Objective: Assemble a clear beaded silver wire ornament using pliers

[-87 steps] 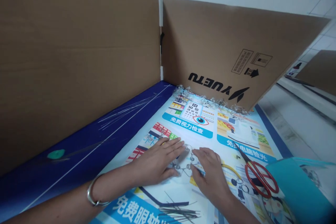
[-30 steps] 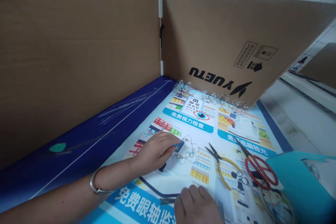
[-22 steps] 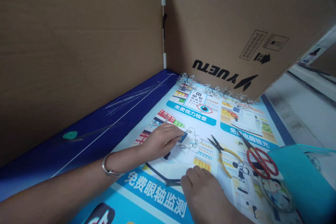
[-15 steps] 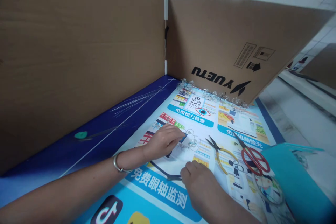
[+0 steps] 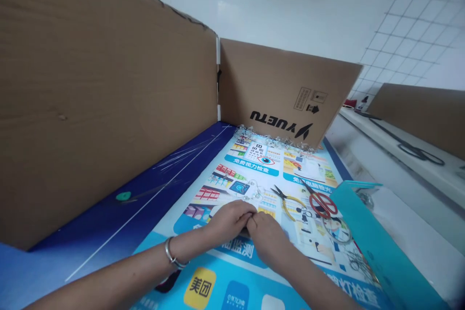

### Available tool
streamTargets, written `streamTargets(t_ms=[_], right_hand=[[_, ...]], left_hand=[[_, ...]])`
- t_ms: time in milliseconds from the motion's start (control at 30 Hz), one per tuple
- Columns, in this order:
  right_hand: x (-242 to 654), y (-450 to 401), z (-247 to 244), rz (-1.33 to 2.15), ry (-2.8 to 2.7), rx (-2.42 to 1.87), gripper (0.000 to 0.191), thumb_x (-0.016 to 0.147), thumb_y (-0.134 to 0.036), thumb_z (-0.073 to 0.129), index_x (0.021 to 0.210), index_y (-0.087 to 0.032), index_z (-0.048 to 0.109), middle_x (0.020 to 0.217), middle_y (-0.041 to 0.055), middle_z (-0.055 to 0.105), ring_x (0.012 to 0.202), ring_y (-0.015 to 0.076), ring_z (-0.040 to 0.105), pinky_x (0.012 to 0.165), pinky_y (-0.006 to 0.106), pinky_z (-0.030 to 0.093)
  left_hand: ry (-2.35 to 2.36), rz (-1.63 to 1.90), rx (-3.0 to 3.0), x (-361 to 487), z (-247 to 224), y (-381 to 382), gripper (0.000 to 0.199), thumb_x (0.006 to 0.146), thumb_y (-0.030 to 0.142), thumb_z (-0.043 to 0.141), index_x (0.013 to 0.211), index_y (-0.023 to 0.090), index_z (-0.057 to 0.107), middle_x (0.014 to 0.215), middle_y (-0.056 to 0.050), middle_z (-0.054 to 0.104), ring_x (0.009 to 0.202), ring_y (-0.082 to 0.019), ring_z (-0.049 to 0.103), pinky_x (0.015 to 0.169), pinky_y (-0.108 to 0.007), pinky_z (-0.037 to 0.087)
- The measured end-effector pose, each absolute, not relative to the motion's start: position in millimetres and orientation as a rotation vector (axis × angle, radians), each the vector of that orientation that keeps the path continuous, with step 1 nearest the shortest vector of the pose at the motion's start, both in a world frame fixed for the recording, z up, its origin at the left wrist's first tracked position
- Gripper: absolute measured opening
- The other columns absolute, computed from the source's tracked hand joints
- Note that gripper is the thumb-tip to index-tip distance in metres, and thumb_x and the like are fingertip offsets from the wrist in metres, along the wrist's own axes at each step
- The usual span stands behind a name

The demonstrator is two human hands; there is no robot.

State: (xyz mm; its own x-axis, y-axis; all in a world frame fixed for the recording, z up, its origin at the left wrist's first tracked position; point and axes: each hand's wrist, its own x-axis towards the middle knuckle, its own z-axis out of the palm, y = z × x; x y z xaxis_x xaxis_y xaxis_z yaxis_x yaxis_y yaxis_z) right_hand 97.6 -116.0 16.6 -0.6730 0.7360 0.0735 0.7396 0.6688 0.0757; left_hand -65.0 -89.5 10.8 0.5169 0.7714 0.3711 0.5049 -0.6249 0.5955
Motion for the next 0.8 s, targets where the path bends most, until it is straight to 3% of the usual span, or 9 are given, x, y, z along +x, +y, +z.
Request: streamTargets(t_ms=[167, 467, 800], right_hand=[[99.0, -132.1, 16.0, -0.190, -2.777, -1.263, 0.016, 0.081, -0.008, 0.047, 0.095, -0.013, 0.052, 0.091, 0.0079, 0.056, 0.082, 0.0188, 0.050, 0.072, 0.032, 0.038], [101.9, -143.8, 4.8, -0.221, -2.659, -1.281, 0.017, 0.078, -0.003, 0.048, 0.090, -0.015, 0.052, 0.085, 0.0049, 0.053, 0.078, 0.0172, 0.047, 0.070, 0.030, 0.037], [116.5, -133.8, -8.3, -0.226, -2.601, -1.209, 0.012, 0.082, -0.007, 0.043, 0.081, -0.016, 0.050, 0.079, 0.0037, 0.051, 0.073, 0.0171, 0.043, 0.066, 0.030, 0.034]], left_hand=[[1.061, 0.931, 2.284, -67.9, 0.3, -108.7, 0.029, 0.084, 0.010, 0.041, 0.103, 0.022, 0.058, 0.097, -0.002, 0.064, 0.091, -0.017, 0.056, 0.082, -0.031, 0.045], [1.002, 0.853, 2.378, -74.9, 2.3, -118.5, 0.027, 0.082, 0.008, 0.041, 0.097, 0.021, 0.060, 0.087, -0.002, 0.064, 0.082, -0.016, 0.057, 0.075, -0.027, 0.044], [0.901, 0.677, 2.632, -80.1, 10.1, -112.5, 0.017, 0.086, 0.015, 0.044, 0.079, 0.017, 0.059, 0.072, -0.002, 0.061, 0.072, -0.017, 0.054, 0.068, -0.029, 0.038]])
